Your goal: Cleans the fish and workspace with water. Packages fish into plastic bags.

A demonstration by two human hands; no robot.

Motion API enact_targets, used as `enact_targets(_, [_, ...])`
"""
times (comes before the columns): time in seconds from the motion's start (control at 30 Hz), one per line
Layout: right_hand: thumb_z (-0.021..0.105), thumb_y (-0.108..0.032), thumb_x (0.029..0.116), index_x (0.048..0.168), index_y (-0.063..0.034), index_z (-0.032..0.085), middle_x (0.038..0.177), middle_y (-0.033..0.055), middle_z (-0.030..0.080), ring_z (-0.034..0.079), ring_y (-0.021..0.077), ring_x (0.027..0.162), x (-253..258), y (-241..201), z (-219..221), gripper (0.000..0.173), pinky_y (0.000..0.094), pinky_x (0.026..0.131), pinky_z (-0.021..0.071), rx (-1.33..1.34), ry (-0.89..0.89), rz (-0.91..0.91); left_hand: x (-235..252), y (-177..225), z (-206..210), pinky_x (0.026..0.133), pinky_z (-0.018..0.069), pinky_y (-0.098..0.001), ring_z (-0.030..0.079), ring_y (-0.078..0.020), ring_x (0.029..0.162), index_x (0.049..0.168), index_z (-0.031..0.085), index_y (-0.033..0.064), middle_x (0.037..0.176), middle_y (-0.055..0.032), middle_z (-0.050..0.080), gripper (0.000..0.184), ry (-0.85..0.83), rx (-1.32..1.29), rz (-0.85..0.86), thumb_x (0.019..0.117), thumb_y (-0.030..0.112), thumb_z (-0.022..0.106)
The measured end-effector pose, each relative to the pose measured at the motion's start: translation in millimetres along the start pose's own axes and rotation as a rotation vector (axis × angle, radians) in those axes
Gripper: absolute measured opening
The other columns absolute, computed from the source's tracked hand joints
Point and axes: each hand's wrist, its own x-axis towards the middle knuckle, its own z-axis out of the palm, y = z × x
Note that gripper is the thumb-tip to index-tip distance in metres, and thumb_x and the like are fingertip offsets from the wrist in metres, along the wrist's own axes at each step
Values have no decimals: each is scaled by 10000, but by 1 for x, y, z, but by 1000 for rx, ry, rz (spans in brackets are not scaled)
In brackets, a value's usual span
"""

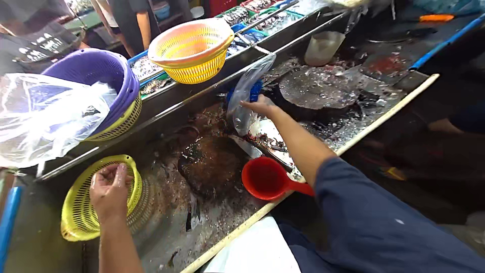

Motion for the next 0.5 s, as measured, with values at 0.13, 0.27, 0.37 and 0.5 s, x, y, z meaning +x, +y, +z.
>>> enact_targets(0.13, [772, -588, 847, 1544, 73, 327, 1545, 306, 414, 426, 419, 1433, 82, -10, 43, 1058, 582, 1174, 370, 345, 0, 91, -11, 9, -7, 623, 600, -302, 662, -116, 698, 1294, 551, -25, 1026, -99, 637, 414, 45, -10, -81, 996, 247, 644])
enact_targets(0.27, [525, -280, 1081, 1475, 121, 419, 1494, 358, 456, 450, 465, 1412, 103, -13, 90, 572, 584, 1172, 362, 149, 13, -15, -1, 17, -41, 656, 606, -317, 676, -130, 728, 1276, 572, -23, 1048, -106, 656, 385, 147, 26, -79, 1006, 244, 635])
enact_targets(0.37, [463, -291, 1109, 1521, 114, 360, 1537, 342, 418, 406, 434, 1453, 76, -4, 79, 587, 558, 1199, 324, 291, 189, -53, 7, 13, -58, 668, 611, -310, 673, -109, 739, 1282, 565, -15, 1042, -73, 662, 401, 117, 32, 45, 1016, 279, 624])
enact_targets(0.5, [602, -274, 1032, 1329, 12, 563, 1177, 151, 673, 673, 207, 1066, 51, 11, 37, 415, 418, 945, 573, 813, 430, -94, 24, 8, -60, 692, 620, -286, 679, -80, 734, 1382, 452, 50, 992, 20, 651, 449, 96, -79, 143, 1026, 279, 604])
